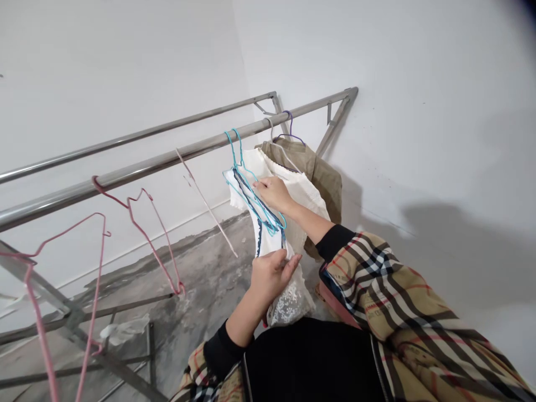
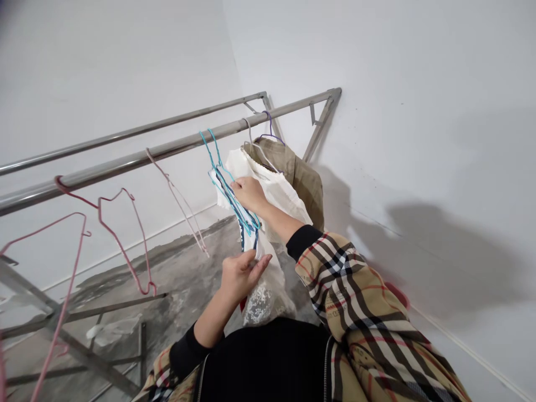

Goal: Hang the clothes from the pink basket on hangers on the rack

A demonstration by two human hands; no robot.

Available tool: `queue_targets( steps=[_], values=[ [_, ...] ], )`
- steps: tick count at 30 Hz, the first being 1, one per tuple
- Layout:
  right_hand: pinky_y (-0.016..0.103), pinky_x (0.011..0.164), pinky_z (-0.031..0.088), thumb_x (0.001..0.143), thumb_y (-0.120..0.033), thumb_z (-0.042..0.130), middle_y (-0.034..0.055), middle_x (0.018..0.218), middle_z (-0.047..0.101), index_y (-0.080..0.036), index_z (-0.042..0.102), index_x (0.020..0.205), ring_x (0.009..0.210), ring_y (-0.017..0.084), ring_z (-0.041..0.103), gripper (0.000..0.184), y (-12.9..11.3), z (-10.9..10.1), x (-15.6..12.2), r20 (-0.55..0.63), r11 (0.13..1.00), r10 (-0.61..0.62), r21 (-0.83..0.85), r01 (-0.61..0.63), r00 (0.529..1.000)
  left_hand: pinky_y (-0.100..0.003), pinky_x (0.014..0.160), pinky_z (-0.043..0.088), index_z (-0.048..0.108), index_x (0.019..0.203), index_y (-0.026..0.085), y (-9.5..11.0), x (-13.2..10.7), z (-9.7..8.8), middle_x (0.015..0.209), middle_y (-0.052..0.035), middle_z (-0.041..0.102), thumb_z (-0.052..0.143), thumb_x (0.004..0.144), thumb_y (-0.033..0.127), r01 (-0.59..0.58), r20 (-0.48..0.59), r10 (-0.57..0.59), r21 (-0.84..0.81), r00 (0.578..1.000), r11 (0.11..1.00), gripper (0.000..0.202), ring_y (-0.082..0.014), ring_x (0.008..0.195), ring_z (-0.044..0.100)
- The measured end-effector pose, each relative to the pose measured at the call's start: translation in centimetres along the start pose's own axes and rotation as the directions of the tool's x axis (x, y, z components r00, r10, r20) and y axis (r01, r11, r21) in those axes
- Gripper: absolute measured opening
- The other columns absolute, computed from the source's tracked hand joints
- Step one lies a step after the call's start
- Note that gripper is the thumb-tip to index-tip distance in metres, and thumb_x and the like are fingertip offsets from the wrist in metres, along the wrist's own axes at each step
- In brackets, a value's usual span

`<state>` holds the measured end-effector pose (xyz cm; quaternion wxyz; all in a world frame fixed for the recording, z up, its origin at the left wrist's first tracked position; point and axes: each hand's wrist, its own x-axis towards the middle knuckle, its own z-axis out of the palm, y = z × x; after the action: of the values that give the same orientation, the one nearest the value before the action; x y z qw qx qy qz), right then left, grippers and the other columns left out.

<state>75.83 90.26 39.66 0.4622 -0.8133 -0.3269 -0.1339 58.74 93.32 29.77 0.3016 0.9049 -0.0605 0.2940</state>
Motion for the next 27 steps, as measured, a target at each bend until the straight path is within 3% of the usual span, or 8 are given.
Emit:
queue_targets(
  steps=[6, 10, 14, 18, 21, 23, 25, 27],
  values=[
    [0.026, 0.059, 0.023, 0.089, -0.025, 0.045, -0.0021, 0.053, 0.038, -0.02, 0.039, 0.053, 0.059, 0.012, 0.04, 0.038, 0.7, 0.6, 0.0, -0.057, 1.0, -0.007, -0.009, 0.006, 0.998, -0.022, 0.051, 0.026, 0.052, 0.06, 0.02, 0.5, -0.3, 0.0, 0.048, 0.0004, 0.049, 0.052, 0.089, 0.048, -0.034, 0.126, 0.042, -0.069, 0.991, 0.997, 0.041, -0.0111, 0.048, 0.047],
    [0.026, 0.059, 0.024, 0.09, -0.028, 0.047, -0.0026, 0.052, 0.036, -0.019, 0.039, 0.052, 0.058, 0.012, 0.04, 0.04, 1.2, 0.4, 0.2, -0.055, 0.999, 0.028, 0.041, -0.026, 0.998, -0.023, 0.05, 0.024, 0.049, 0.058, 0.021, 0.2, -0.3, 0.0, 0.046, 0.0015, 0.044, 0.052, 0.088, 0.049, -0.004, 0.165, 0.013, -0.059, 0.986, 0.998, 0.041, -0.0112, 0.046, 0.042],
    [0.024, 0.055, 0.028, 0.089, -0.026, 0.049, -0.0041, 0.049, 0.036, -0.018, 0.05, 0.057, 0.053, 0.01, 0.04, 0.033, -0.2, -0.1, -0.3, 0.022, 0.958, 0.171, 0.229, -0.172, 0.985, -0.024, 0.05, 0.024, 0.042, 0.055, 0.022, -0.7, -0.1, 1.1, 0.044, 0.0031, 0.039, 0.055, 0.086, 0.048, 0.068, 0.207, -0.055, -0.06, 0.977, 0.996, 0.043, -0.0113, 0.043, 0.037],
    [0.022, 0.048, 0.032, 0.093, -0.028, 0.045, -0.0034, 0.058, 0.05, -0.015, 0.063, 0.084, 0.046, 0.008, 0.042, 0.024, -1.9, -0.9, -1.2, 0.207, 0.821, 0.257, 0.469, -0.326, 0.944, -0.024, 0.052, 0.024, 0.037, 0.054, 0.021, -2.3, 0.3, 2.9, 0.044, 0.0051, 0.033, 0.055, 0.085, 0.049, 0.188, 0.205, -0.173, -0.056, 0.964, 0.981, 0.045, -0.0108, 0.044, 0.032],
    [0.021, 0.056, 0.043, 0.093, -0.041, 0.046, 0.0045, 0.082, 0.064, -0.015, 0.064, 0.099, 0.066, 0.011, 0.057, 0.033, -0.8, -1.7, -2.8, 0.251, 0.79, 0.183, 0.538, -0.294, 0.95, -0.024, 0.053, 0.023, 0.035, 0.054, 0.021, -3.7, 0.7, 3.8, 0.045, 0.0063, 0.029, 0.054, 0.084, 0.054, 0.261, 0.183, -0.244, -0.072, 0.952, 0.963, 0.049, -0.01, 0.045, 0.029],
    [0.026, 0.077, 0.05, 0.091, -0.049, 0.049, 0.0096, 0.105, 0.067, -0.016, 0.063, 0.112, 0.093, 0.016, 0.062, 0.042, 1.5, -2.0, -4.9, 0.218, 0.806, 0.143, 0.54, -0.241, 0.965, -0.024, 0.053, 0.022, 0.036, 0.054, 0.02, -4.6, 0.9, 4.1, 0.046, 0.0064, 0.029, 0.053, 0.084, 0.055, 0.285, 0.151, -0.27, -0.088, 0.951, 0.954, 0.049, -0.0097, 0.047, 0.028],
    [0.035, 0.102, 0.042, 0.087, -0.056, 0.053, 0.0133, 0.13, 0.059, -0.019, 0.053, 0.133, 0.122, 0.02, 0.054, 0.059, 4.6, -2.0, -8.2, 0.275, 0.802, 0.114, 0.541, -0.252, 0.955, -0.024, 0.053, 0.023, 0.04, 0.053, 0.02, -5.2, 1.1, 4.1, 0.046, 0.0063, 0.029, 0.053, 0.083, 0.055, 0.305, 0.123, -0.291, -0.12, 0.949, 0.945, 0.048, -0.0094, 0.047, 0.03],
    [0.043, 0.113, 0.032, 0.079, -0.063, 0.06, 0.0168, 0.149, 0.042, -0.021, 0.034, 0.148, 0.14, 0.024, 0.038, 0.085, 7.7, -1.6, -12.5, 0.445, 0.785, 0.072, 0.527, -0.326, 0.893, -0.023, 0.052, 0.024, 0.046, 0.055, 0.019, -5.4, 1.2, 4.0, 0.047, 0.0059, 0.033, 0.054, 0.082, 0.054, 0.324, 0.129, -0.303, -0.2, 0.944, 0.925, 0.045, -0.0091, 0.047, 0.032]
  ],
)
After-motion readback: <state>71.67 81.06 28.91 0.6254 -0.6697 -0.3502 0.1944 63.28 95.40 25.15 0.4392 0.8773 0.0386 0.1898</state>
